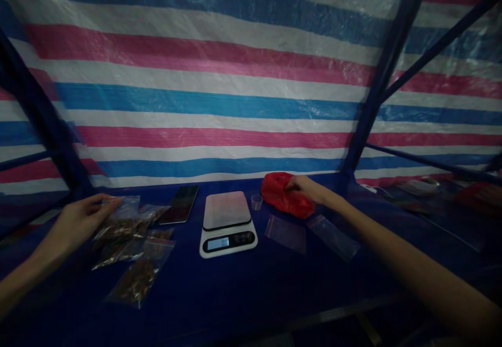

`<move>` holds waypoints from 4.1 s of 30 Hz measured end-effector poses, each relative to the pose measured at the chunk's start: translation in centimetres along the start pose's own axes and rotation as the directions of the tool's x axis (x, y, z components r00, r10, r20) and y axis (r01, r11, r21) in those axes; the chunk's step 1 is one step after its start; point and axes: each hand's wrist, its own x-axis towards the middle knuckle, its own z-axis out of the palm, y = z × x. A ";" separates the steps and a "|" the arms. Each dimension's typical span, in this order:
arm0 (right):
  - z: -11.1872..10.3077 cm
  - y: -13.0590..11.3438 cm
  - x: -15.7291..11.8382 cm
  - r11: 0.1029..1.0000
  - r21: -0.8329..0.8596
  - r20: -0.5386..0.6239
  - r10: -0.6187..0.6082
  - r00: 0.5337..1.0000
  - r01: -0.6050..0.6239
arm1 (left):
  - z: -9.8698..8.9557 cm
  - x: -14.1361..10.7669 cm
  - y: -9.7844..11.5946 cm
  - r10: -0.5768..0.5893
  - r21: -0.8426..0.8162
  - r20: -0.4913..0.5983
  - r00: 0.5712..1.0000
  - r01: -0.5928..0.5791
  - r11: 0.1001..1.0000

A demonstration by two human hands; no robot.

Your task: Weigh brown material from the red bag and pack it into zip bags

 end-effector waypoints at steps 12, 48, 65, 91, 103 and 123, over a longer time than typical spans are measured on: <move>4.7 3.3 3.6 0.832 -0.500 -0.126 0.205 0.971 -0.240 | 0.1 2.9 0.6 0.278 0.270 -0.300 0.912 -0.199 0.942; 2.3 0.2 1.4 1.000 -0.025 -0.208 0.012 0.978 -0.017 | 6.9 2.3 3.3 0.677 0.326 0.032 0.735 -0.648 0.688; 3.7 2.3 1.8 0.935 -0.245 -0.225 0.203 0.953 -0.257 | 6.1 3.6 2.0 0.690 0.349 0.034 0.723 -0.655 0.670; 2.0 1.2 1.4 0.955 -0.273 -0.344 0.018 0.939 -0.118 | 8.4 1.2 4.8 0.831 0.458 0.206 0.517 -0.801 0.385; -0.6 -6.6 1.7 0.999 0.004 -0.362 -0.032 0.932 0.036 | 8.1 -0.7 5.9 0.851 0.387 0.133 0.508 -0.817 0.427; 4.3 -9.3 4.6 0.990 -0.071 0.074 -0.119 0.990 0.124 | 8.2 -1.2 6.7 0.848 0.310 0.149 0.508 -0.839 0.448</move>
